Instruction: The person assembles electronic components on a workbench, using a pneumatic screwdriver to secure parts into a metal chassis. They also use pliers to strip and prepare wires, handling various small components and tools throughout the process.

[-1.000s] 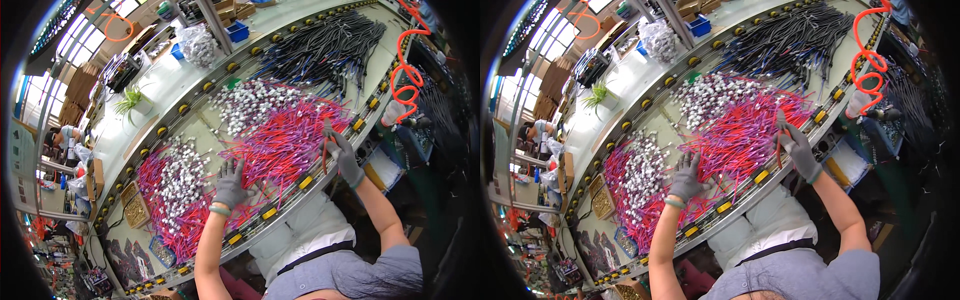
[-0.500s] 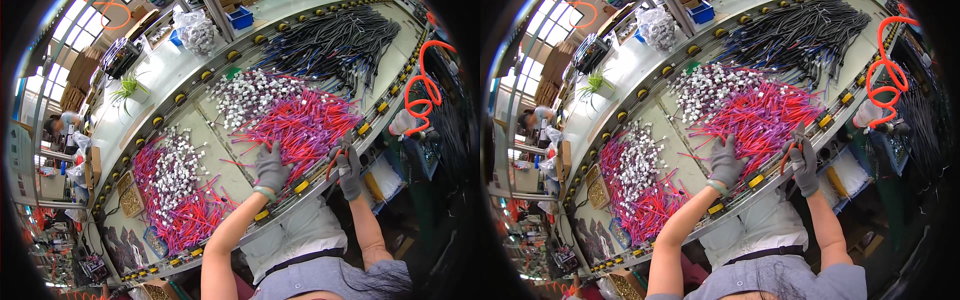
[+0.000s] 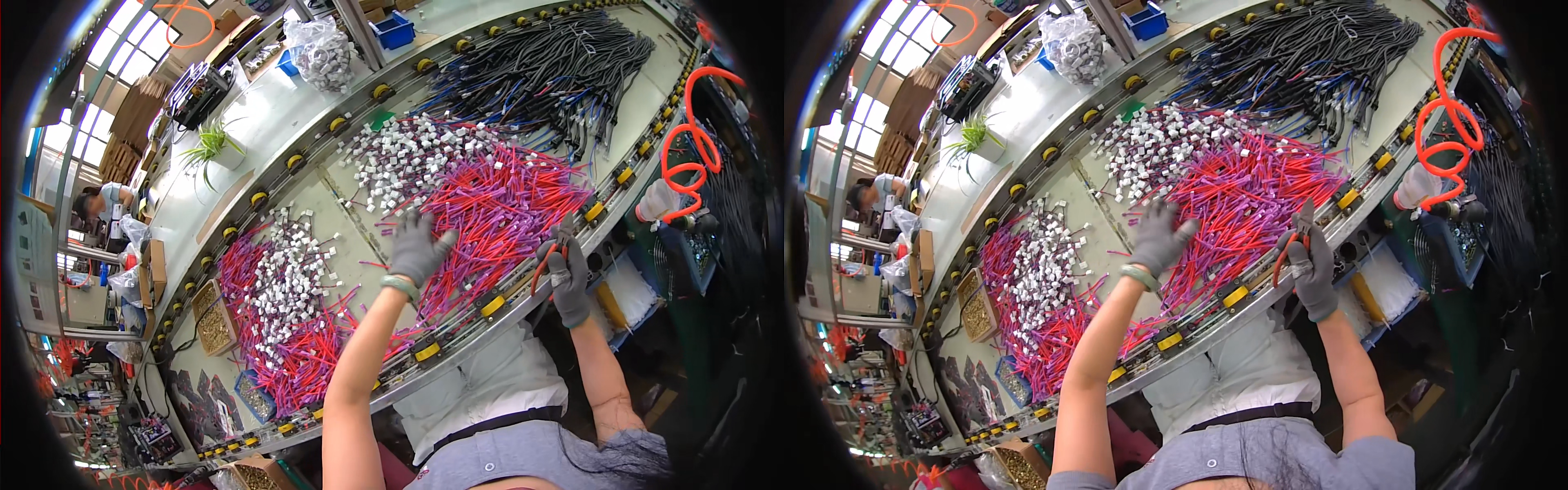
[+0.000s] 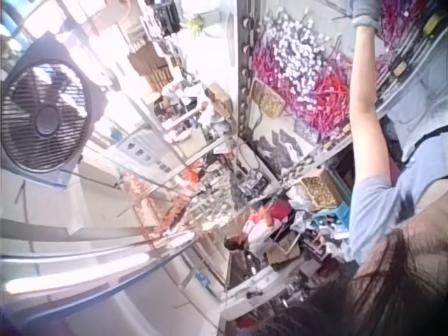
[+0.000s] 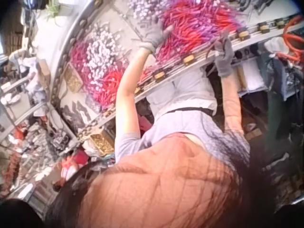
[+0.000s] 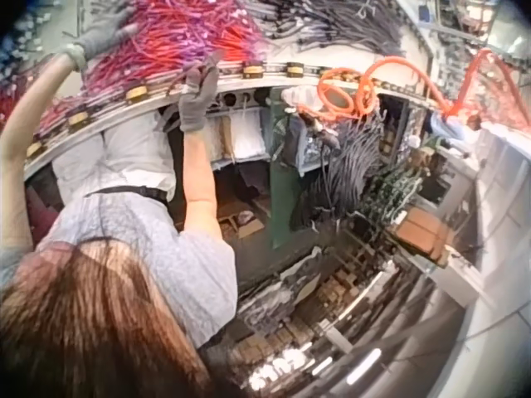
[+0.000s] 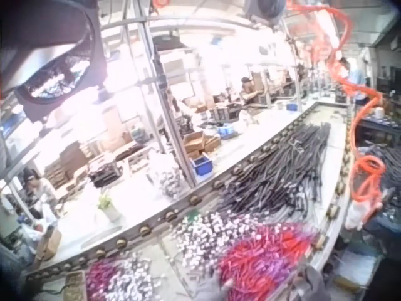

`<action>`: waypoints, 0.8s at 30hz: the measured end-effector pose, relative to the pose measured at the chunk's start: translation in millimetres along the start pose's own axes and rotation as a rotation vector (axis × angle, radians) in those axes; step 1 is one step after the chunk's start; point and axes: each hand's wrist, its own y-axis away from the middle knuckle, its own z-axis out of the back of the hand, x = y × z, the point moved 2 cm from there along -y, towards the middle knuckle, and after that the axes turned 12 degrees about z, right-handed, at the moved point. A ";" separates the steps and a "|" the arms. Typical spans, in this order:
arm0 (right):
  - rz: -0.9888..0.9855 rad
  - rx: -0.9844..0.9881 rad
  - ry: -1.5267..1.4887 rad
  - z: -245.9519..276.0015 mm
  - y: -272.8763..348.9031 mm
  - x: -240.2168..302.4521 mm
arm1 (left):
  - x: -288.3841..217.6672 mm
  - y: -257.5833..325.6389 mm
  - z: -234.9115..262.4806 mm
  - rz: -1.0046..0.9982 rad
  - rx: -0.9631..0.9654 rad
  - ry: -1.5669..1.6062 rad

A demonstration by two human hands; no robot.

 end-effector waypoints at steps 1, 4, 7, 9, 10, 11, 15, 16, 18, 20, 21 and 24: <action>0.020 0.001 0.027 3.0 -2.5 1.4 | -17.6 7.2 -4.4 0.017 0.007 -0.052; 0.020 -0.032 0.043 -1.1 -2.7 3.7 | -61.8 45.3 -6.1 0.037 0.091 -0.142; 0.205 0.092 0.300 -6.7 1.1 7.1 | -68.3 53.5 5.2 -0.027 0.230 -0.082; 0.190 0.133 0.280 -1.6 2.5 4.6 | -66.3 57.1 20.4 -0.081 0.286 -0.105; 0.166 0.121 0.245 -0.9 1.2 5.6 | -60.1 57.0 21.0 -0.120 0.260 -0.034; 0.143 0.105 0.219 1.6 0.7 7.4 | -50.7 55.4 18.2 -0.155 0.236 -0.026; 0.158 0.092 0.217 -8.5 1.0 8.6 | -37.6 46.1 -5.1 -0.248 0.113 -0.015; 0.162 0.089 0.211 -9.8 -1.4 9.3 | -40.2 46.0 -7.3 -0.249 0.074 -0.016; 0.171 0.100 0.221 -7.0 -3.9 8.4 | -46.3 44.4 -12.4 -0.288 0.041 -0.006; 0.162 0.110 0.225 -5.8 -4.1 6.1 | -47.4 45.8 -14.3 -0.291 0.006 0.000; 0.159 0.123 0.224 -4.8 -5.5 5.0 | -49.1 46.0 -16.7 -0.285 -0.008 0.000; 0.168 0.181 0.233 -6.4 -6.0 4.1 | -37.5 53.8 -11.4 -0.300 -0.008 0.043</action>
